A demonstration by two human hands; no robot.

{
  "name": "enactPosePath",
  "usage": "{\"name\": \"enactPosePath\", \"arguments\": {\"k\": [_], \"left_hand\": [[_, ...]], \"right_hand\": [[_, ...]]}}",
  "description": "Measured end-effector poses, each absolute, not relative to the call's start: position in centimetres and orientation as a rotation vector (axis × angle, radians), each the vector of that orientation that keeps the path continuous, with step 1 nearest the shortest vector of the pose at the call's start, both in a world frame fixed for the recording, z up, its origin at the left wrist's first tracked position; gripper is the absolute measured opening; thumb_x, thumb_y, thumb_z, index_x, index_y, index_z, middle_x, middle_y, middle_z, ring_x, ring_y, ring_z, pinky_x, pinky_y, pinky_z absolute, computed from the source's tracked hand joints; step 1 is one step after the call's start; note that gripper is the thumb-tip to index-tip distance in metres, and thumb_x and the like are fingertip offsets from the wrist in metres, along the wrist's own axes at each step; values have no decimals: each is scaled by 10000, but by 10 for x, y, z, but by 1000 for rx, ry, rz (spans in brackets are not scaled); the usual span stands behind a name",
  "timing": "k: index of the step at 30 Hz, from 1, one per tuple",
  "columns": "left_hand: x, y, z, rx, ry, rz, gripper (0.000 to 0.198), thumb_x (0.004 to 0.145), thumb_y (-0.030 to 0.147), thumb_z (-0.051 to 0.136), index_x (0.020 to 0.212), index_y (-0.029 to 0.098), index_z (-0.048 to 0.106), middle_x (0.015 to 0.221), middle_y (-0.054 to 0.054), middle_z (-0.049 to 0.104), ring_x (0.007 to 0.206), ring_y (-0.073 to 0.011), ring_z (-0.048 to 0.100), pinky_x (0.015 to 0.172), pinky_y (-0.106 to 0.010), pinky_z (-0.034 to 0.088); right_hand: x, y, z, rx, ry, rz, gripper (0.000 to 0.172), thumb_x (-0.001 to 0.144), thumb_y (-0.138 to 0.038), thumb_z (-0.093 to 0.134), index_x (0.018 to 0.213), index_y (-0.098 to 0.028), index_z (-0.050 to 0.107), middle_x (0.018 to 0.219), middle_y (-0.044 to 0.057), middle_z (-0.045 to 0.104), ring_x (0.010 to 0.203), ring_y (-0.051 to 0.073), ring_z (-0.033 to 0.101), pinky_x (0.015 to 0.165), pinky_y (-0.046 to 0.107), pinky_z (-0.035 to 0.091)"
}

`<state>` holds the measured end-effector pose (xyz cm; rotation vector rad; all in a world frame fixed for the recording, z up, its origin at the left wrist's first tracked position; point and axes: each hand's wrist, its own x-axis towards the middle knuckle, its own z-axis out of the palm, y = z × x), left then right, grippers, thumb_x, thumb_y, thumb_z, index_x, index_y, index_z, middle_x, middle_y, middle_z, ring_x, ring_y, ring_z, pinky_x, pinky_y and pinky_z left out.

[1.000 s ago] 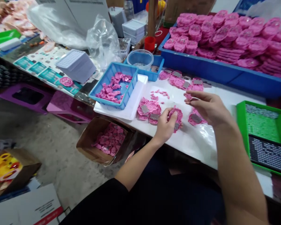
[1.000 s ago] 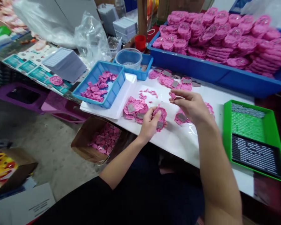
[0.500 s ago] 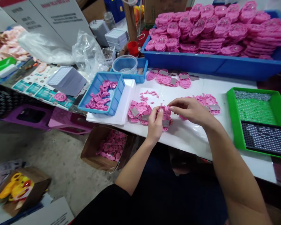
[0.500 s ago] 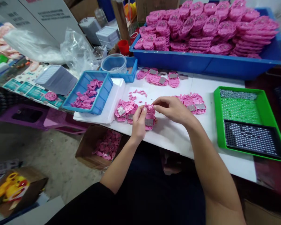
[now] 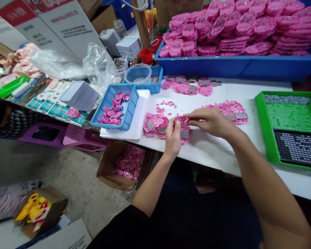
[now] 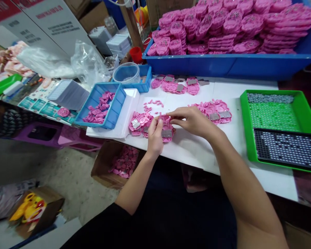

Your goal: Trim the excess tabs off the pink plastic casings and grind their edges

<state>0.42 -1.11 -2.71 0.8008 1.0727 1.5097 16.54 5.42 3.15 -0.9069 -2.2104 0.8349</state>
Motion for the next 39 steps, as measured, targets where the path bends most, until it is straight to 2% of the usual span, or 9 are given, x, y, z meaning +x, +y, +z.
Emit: {"name": "enactPosePath", "arguments": {"k": [6, 11, 14, 22, 29, 35, 39], "left_hand": [[4, -9, -27, 809, 1114, 1507, 306, 999, 508, 598, 1150, 251, 663, 1139, -38, 708, 1173, -213, 652, 1062, -387, 524], [4, -6, -33, 882, 1102, 1570, 251, 1013, 452, 583, 1110, 234, 661, 1120, -29, 705, 1131, -175, 655, 1069, -323, 489], [4, -5, -36, 885, 1105, 1567, 261, 1016, 452, 575, 1129, 234, 662, 1134, -30, 702, 1127, -173, 653, 1060, -317, 488], [3, -5, -39, 878, 1051, 1575, 244, 1011, 429, 589, 1147, 243, 669, 1141, -29, 698, 1099, -166, 657, 1029, -305, 497], [3, -7, -38, 879, 1069, 1549, 213, 1021, 356, 550, 1148, 247, 682, 1159, -28, 698, 1146, -169, 650, 1075, -323, 479], [3, -10, -27, 835, 1169, 1513, 268, 1010, 476, 578, 1103, 248, 684, 1138, -33, 696, 1192, -191, 640, 1074, -341, 498], [4, -11, -26, 850, 1165, 1527, 293, 1003, 519, 585, 1051, 244, 674, 1065, -22, 696, 1130, -185, 658, 1038, -331, 516]], "right_hand": [[161, 47, 29, -884, -2274, 579, 275, 982, -339, 620, 1165, -210, 779, 983, 81, 779, 805, 196, 707, 761, 342, 542], [160, 47, 21, -845, -2439, 305, 325, 1022, -305, 541, 1275, -221, 728, 1162, 122, 734, 989, 240, 695, 804, 368, 561], [160, 48, 17, -790, -2429, 196, 325, 1029, -293, 528, 1268, -200, 728, 1177, 152, 705, 1022, 257, 680, 820, 394, 578], [151, 49, 14, -687, -2261, 277, 289, 1014, -276, 567, 1257, -244, 720, 1108, 128, 680, 1021, 247, 656, 833, 420, 594], [147, 49, 12, -672, -2261, 255, 284, 1028, -258, 537, 1239, -239, 726, 1059, 131, 639, 961, 237, 639, 792, 409, 588], [146, 46, 12, -677, -2279, 234, 313, 1031, -246, 512, 1278, -224, 703, 1076, 141, 628, 979, 250, 633, 804, 415, 588], [145, 42, 16, -702, -2325, 170, 312, 1036, -253, 496, 1257, -185, 705, 1077, 158, 625, 981, 259, 627, 806, 418, 587]]}}
